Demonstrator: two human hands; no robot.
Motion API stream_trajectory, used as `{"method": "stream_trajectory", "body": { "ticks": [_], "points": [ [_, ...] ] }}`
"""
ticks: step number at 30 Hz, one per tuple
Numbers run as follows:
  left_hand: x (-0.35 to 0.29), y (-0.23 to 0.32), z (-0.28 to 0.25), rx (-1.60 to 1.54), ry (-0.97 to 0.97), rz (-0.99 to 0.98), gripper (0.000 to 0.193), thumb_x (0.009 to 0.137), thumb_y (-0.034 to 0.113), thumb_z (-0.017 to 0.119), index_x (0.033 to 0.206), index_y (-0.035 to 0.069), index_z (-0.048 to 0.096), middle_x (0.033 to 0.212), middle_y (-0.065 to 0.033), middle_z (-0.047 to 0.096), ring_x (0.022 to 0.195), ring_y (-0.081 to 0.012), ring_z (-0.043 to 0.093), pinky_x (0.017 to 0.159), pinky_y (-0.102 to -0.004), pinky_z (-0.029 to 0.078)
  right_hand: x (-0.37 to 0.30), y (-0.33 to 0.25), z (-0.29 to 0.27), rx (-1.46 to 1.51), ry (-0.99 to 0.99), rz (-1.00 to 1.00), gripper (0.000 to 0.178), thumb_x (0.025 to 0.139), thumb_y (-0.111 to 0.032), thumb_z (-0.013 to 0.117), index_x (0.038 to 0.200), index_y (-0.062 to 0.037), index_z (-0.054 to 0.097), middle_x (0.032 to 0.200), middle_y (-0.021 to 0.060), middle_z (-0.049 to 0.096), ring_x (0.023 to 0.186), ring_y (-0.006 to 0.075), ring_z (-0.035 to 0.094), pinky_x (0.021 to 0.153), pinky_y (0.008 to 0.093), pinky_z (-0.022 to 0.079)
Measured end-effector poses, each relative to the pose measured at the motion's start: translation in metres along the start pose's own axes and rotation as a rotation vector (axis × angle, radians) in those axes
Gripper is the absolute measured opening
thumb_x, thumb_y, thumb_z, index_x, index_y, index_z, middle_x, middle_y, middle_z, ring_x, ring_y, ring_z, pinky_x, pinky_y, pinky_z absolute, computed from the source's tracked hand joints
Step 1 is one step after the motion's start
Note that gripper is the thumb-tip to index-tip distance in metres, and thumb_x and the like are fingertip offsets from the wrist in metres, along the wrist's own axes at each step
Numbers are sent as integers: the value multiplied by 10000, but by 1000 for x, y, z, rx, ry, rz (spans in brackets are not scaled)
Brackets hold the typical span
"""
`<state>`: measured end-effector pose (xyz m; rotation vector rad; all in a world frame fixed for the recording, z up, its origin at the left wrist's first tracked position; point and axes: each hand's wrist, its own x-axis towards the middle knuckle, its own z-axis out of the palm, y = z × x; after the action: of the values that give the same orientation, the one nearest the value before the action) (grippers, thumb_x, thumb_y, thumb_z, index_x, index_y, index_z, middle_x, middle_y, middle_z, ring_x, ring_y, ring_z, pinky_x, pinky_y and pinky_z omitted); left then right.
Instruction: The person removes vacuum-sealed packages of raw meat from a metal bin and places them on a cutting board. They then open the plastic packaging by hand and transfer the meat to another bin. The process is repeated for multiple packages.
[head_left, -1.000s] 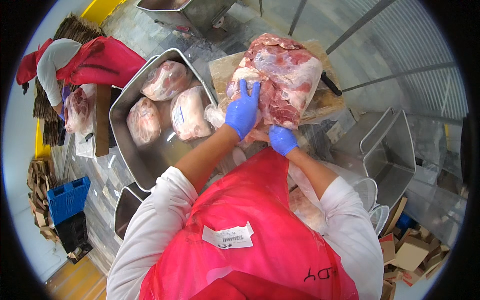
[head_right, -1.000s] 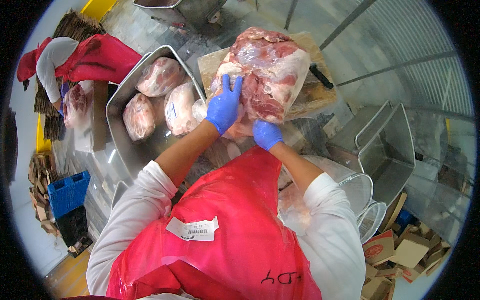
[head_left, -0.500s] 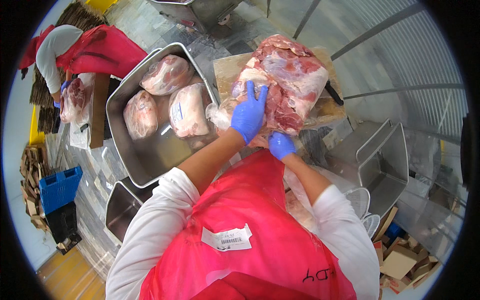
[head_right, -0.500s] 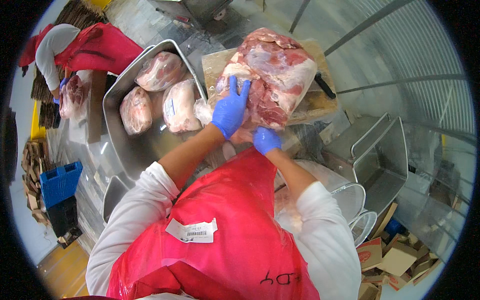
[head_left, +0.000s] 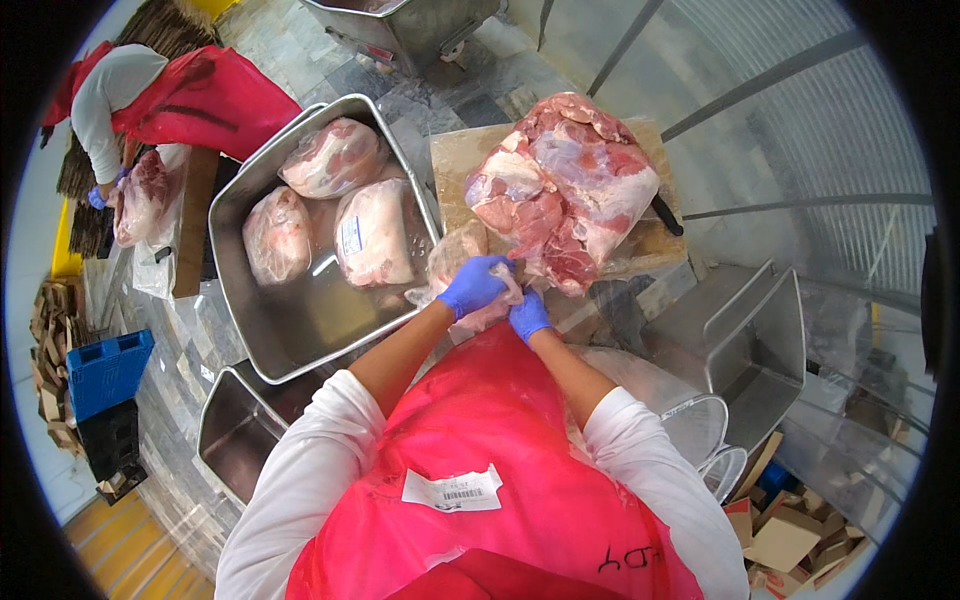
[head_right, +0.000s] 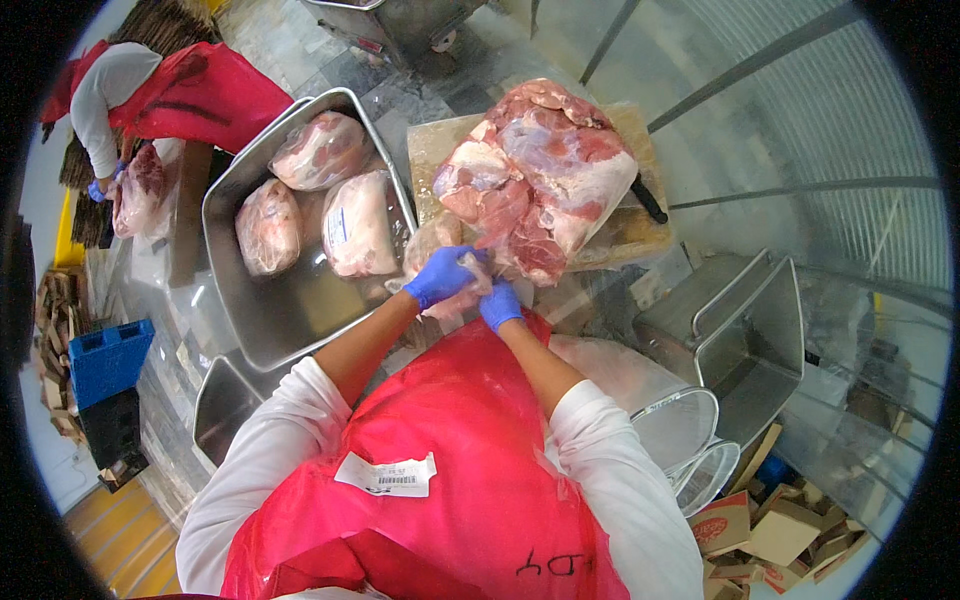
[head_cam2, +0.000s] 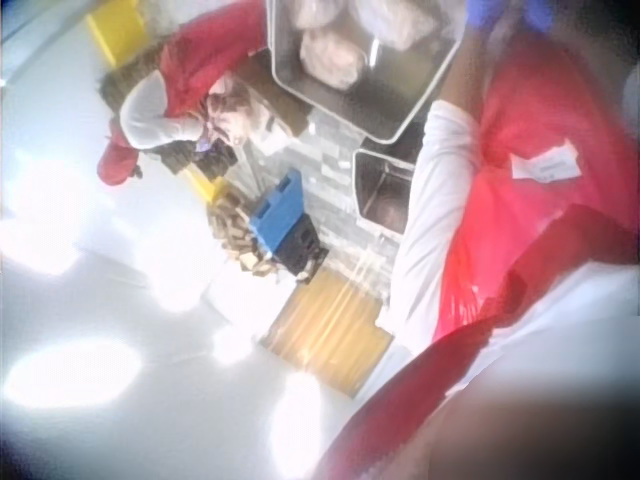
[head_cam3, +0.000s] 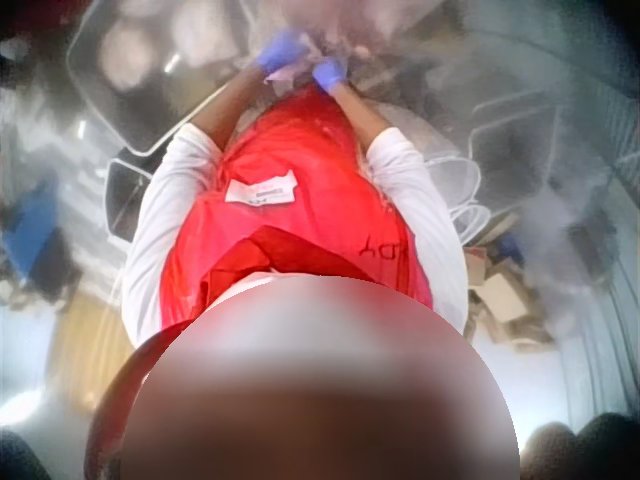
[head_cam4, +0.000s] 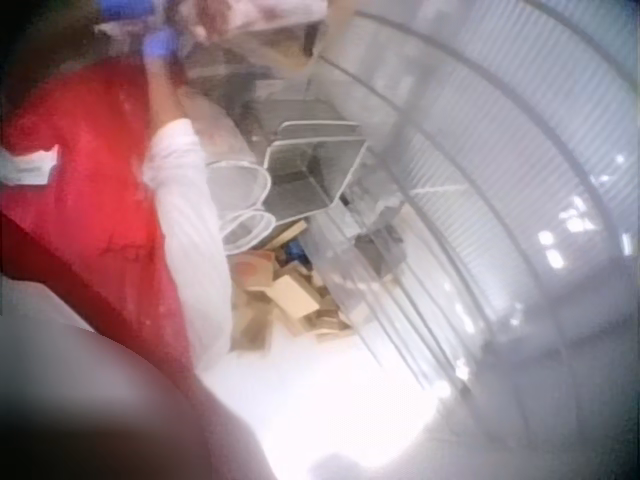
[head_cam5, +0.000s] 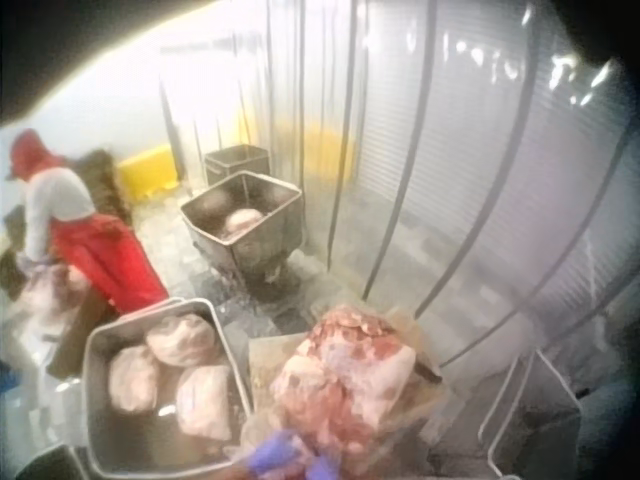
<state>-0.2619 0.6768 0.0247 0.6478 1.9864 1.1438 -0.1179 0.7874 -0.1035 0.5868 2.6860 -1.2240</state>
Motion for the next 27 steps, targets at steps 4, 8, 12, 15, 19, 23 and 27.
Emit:
{"method": "stream_trajectory", "body": {
  "ticks": [4,8,12,15,19,23,27],
  "points": [
    [25,21,2,71,-271,-218,266,851,212,612,991,-1,687,840,-98,701,767,-107,557,706,-334,518,-13,0,0,137,-136,55,328,879,-180,517,1121,-3,650,1073,262,655,939,390,655,842,492,517],
    [42,-3,24,2,-218,-76,279,830,230,624,962,-7,688,812,-104,688,732,-118,571,664,-346,517,-18,38,6,-254,-281,-177,311,892,-227,543,1118,-37,644,1103,242,660,979,414,643,855,483,520],
    [30,-9,35,-10,-126,-8,290,818,240,634,947,-13,689,806,-85,678,736,-123,572,674,-351,515,-23,-26,-33,-152,-326,153,280,876,-223,558,1057,-38,662,1130,263,637,1025,426,616,883,494,505],
    [26,6,24,-91,-223,-11,292,814,242,635,951,-10,691,836,-108,690,757,-140,588,711,-349,515,-40,-30,-42,-270,-267,50,250,878,-211,546,1012,-36,663,1027,239,658,955,412,627,858,482,512],
    [29,-1,10,-5,-298,-57,291,826,255,623,959,9,699,890,-158,704,786,-189,620,767,-361,514,-61,-80,-100,-226,99,-112,230,858,-200,589,997,-35,668,941,197,661,883,404,636,823,476,522],
    [28,-17,12,-18,-314,-34,294,851,265,594,964,17,703,928,-157,704,849,-225,647,815,-377,507,-80,-104,-167,-186,74,-40,311,801,-204,675,1072,-55,643,1026,205,620,977,390,599,898,474,486],
    [11,-9,7,-133,-336,-6,260,859,217,574,953,9,697,921,-159,697,879,-215,645,831,-357,500,-55,-150,-206,-440,431,-244,658,742,-236,756,1335,-99,505,1282,212,497,1232,400,452,1048,497,362]
  ]
}}
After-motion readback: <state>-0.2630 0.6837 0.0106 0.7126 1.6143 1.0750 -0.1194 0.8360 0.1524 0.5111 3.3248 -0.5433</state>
